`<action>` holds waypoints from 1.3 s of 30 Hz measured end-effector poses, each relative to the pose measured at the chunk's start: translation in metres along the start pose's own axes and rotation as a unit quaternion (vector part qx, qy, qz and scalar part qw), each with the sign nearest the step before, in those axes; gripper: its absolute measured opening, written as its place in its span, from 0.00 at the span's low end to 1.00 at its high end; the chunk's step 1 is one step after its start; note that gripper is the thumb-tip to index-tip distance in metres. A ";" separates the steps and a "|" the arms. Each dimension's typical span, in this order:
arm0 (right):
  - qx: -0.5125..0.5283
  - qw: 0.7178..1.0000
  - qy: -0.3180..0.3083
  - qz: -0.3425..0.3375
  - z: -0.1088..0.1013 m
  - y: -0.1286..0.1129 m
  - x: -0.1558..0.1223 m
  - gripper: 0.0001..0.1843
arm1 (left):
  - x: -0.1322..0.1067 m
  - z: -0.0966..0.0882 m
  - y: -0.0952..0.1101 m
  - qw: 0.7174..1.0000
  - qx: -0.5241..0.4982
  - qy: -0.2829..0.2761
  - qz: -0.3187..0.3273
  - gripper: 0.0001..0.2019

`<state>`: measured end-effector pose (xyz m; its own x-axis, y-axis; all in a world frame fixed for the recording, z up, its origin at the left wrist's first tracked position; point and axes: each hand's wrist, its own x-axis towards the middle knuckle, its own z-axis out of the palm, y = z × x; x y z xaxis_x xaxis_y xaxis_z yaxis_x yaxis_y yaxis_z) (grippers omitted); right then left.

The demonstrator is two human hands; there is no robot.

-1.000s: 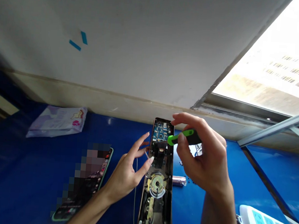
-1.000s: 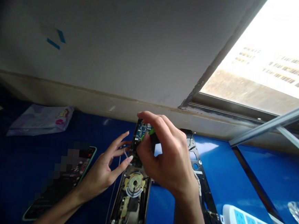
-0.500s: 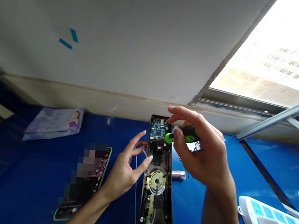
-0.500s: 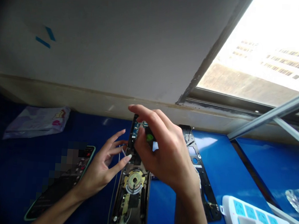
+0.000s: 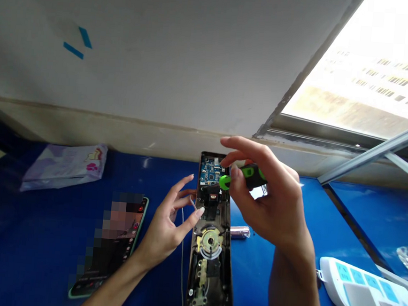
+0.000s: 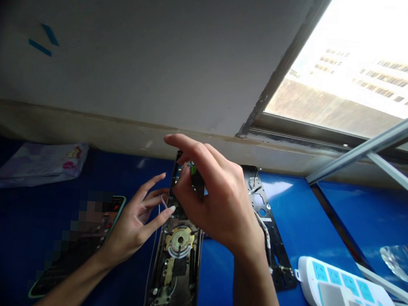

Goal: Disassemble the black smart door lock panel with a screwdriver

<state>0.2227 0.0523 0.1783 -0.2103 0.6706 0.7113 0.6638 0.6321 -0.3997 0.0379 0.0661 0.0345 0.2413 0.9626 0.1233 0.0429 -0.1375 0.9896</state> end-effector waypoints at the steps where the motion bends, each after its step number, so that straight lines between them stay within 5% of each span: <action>1: 0.005 1.000 -0.011 0.000 -0.001 -0.001 0.000 0.24 | 0.000 0.000 0.001 1.000 -0.003 0.001 -0.002 0.37; 8: -0.042 0.997 0.057 0.028 0.005 -0.004 0.001 0.04 | 0.001 0.003 0.007 0.997 -0.064 -0.014 -0.051 0.41; 12: -0.050 0.997 0.052 0.020 0.005 -0.003 0.001 0.04 | 0.002 0.002 0.009 0.989 -0.119 -0.036 -0.076 0.43; 18: -0.016 1.000 -0.009 0.010 -0.001 -0.007 0.000 0.23 | 0.005 0.000 0.005 0.973 -0.178 -0.063 -0.136 0.45; 23: -0.079 0.996 0.035 0.018 0.005 -0.010 0.001 0.05 | 0.005 0.000 0.002 0.964 -0.207 -0.065 -0.157 0.40; 28: -0.073 0.997 0.023 0.003 0.008 -0.007 0.002 0.06 | 0.006 0.001 0.004 0.964 -0.211 -0.056 -0.151 0.37; 34: -0.005 1.000 -0.017 -0.008 0.002 -0.010 0.001 0.23 | 0.006 0.004 -0.002 0.967 -0.211 -0.032 -0.141 0.36; 39: -0.038 0.999 0.021 0.017 0.002 -0.008 0.000 0.08 | 0.005 0.007 -0.002 0.969 -0.209 -0.028 -0.125 0.33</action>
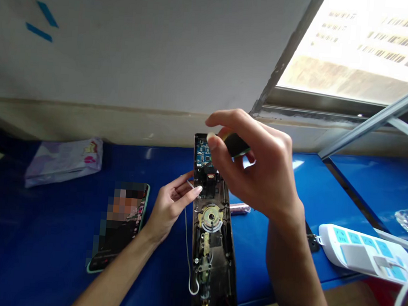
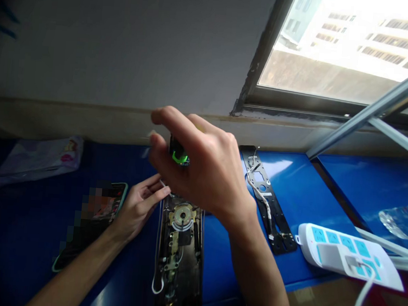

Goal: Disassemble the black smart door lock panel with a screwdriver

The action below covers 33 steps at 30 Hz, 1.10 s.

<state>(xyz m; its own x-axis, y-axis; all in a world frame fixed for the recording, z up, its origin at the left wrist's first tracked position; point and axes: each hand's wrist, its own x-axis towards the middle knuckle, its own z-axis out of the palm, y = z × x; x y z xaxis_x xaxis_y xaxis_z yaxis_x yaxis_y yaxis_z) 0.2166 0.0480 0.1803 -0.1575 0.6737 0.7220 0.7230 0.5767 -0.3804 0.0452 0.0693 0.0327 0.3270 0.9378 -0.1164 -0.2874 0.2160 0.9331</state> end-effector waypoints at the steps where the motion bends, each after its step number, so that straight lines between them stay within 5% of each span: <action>1: -0.011 1.000 0.017 -0.001 0.000 0.002 0.000 0.04 | 0.000 0.000 0.000 1.000 0.002 -0.003 0.003 0.32; 6: -0.010 1.000 0.017 -0.022 -0.003 0.007 0.001 0.04 | -0.001 -0.001 0.000 1.000 -0.002 -0.021 0.007 0.30; 12: 0.027 0.999 -0.033 -0.021 -0.010 0.004 -0.001 0.26 | 0.000 -0.004 -0.003 1.000 -0.004 -0.022 0.010 0.30; 18: -0.021 1.000 0.014 0.015 -0.006 0.005 0.001 0.01 | 0.000 -0.003 -0.003 0.999 -0.028 -0.032 0.000 0.31; 25: 0.040 0.999 -0.024 0.014 -0.007 0.002 -0.001 0.20 | 0.000 -0.002 -0.003 0.999 -0.021 -0.029 0.011 0.28; 31: 0.010 0.999 0.024 0.027 -0.001 -0.001 0.000 0.03 | -0.001 -0.001 0.002 0.999 -0.024 -0.041 0.015 0.27; 33: 0.013 0.999 0.018 0.026 0.000 0.000 0.001 0.06 | -0.001 -0.001 0.002 0.999 -0.021 -0.048 0.014 0.27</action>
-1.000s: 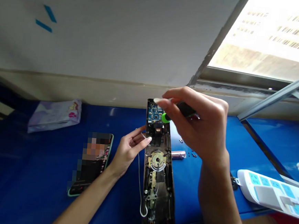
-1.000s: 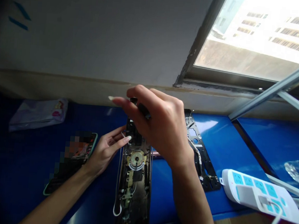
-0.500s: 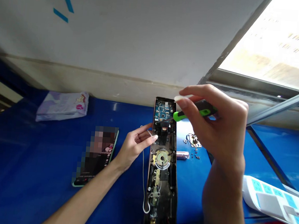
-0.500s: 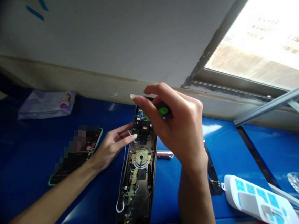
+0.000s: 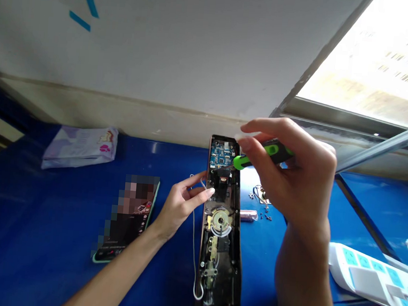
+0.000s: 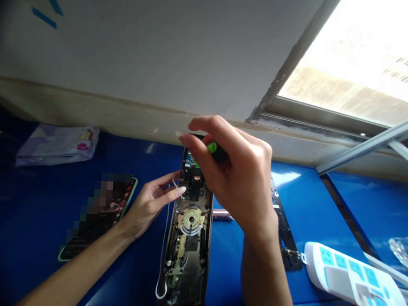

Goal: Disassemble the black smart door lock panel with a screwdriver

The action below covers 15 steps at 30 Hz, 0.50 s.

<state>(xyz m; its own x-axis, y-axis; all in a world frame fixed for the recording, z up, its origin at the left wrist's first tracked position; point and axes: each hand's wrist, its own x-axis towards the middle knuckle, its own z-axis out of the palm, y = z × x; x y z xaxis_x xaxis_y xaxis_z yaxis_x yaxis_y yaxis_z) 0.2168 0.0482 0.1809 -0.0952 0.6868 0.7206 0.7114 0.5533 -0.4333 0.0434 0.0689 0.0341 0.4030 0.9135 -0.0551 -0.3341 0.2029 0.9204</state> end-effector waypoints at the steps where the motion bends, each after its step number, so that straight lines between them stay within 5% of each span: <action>1: 0.007 1.000 -0.004 -0.001 0.000 0.000 0.000 0.09 | 0.000 0.000 0.000 1.000 0.002 -0.001 -0.001 0.27; 4: 0.039 0.999 -0.019 -0.002 -0.001 0.000 -0.001 0.17 | -0.001 -0.002 -0.002 1.000 0.003 0.000 -0.003 0.27; 9: 0.007 1.000 0.016 -0.004 0.004 -0.002 0.000 0.02 | -0.002 -0.001 -0.001 1.000 -0.011 -0.001 -0.010 0.27; 15: -0.003 1.000 0.003 -0.007 0.002 0.000 0.000 0.09 | -0.001 0.001 0.000 1.000 -0.017 0.010 -0.015 0.29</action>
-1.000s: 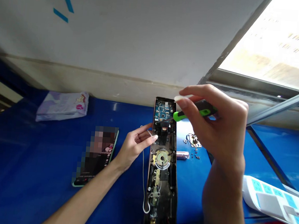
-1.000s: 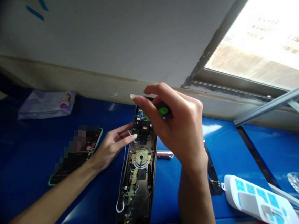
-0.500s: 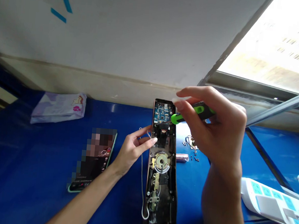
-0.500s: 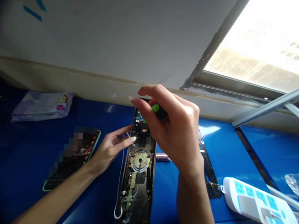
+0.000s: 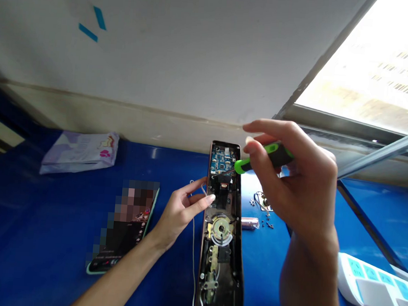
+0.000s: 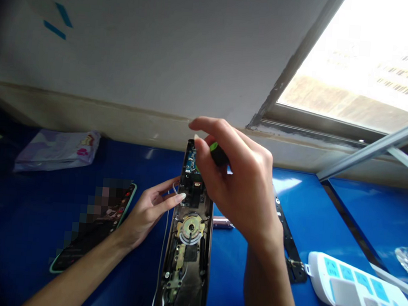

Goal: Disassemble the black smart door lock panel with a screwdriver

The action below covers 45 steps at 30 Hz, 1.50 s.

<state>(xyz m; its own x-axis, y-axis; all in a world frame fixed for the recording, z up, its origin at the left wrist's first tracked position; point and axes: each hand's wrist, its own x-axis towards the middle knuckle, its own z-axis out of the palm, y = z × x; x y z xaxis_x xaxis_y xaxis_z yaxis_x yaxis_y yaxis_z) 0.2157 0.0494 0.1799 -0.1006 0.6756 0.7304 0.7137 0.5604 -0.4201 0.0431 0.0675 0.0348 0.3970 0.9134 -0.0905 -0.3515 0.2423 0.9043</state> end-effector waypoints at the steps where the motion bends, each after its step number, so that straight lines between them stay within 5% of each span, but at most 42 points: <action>1: 0.008 1.000 -0.016 -0.001 -0.001 0.000 -0.001 0.15 | 0.000 0.000 0.000 1.000 0.001 0.001 0.001 0.29; 5: 0.024 0.999 -0.031 -0.010 -0.002 -0.002 -0.002 0.24 | -0.002 0.001 0.001 1.000 -0.010 0.005 0.000 0.29; 11: -0.011 0.999 0.027 -0.035 0.004 0.000 -0.002 0.03 | -0.001 0.002 0.003 1.000 -0.001 -0.005 0.008 0.28; 18: -0.009 0.999 -0.018 -0.048 -0.003 -0.003 -0.002 0.24 | 0.000 0.003 0.003 1.000 -0.004 0.010 0.011 0.27; 24: -0.006 0.999 0.007 -0.031 -0.001 -0.002 -0.001 0.03 | 0.000 0.003 0.003 1.000 -0.005 0.014 0.011 0.26; 30: -0.007 0.999 -0.018 -0.038 -0.007 0.000 -0.001 0.21 | 0.000 0.003 0.003 1.000 0.000 0.019 0.011 0.25; 38: -0.011 0.999 0.008 -0.043 0.001 0.004 -0.001 0.05 | 0.000 0.001 0.002 1.000 -0.004 0.018 0.001 0.24; 43: 0.020 0.998 -0.034 -0.047 -0.004 0.001 -0.001 0.24 | 0.000 0.002 0.002 1.000 -0.004 0.029 0.000 0.24; 45: 0.029 0.998 -0.046 -0.044 -0.004 0.000 -0.002 0.24 | 0.000 0.003 0.003 1.000 -0.006 0.026 0.000 0.24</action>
<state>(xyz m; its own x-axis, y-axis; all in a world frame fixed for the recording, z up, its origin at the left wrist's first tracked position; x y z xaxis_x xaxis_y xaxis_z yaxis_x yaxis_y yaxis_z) 0.2190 0.0461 0.1810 -0.2256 0.6629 0.7140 0.6590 0.6436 -0.3893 0.0446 0.0675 0.0384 0.3522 0.9291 -0.1125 -0.3618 0.2461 0.8992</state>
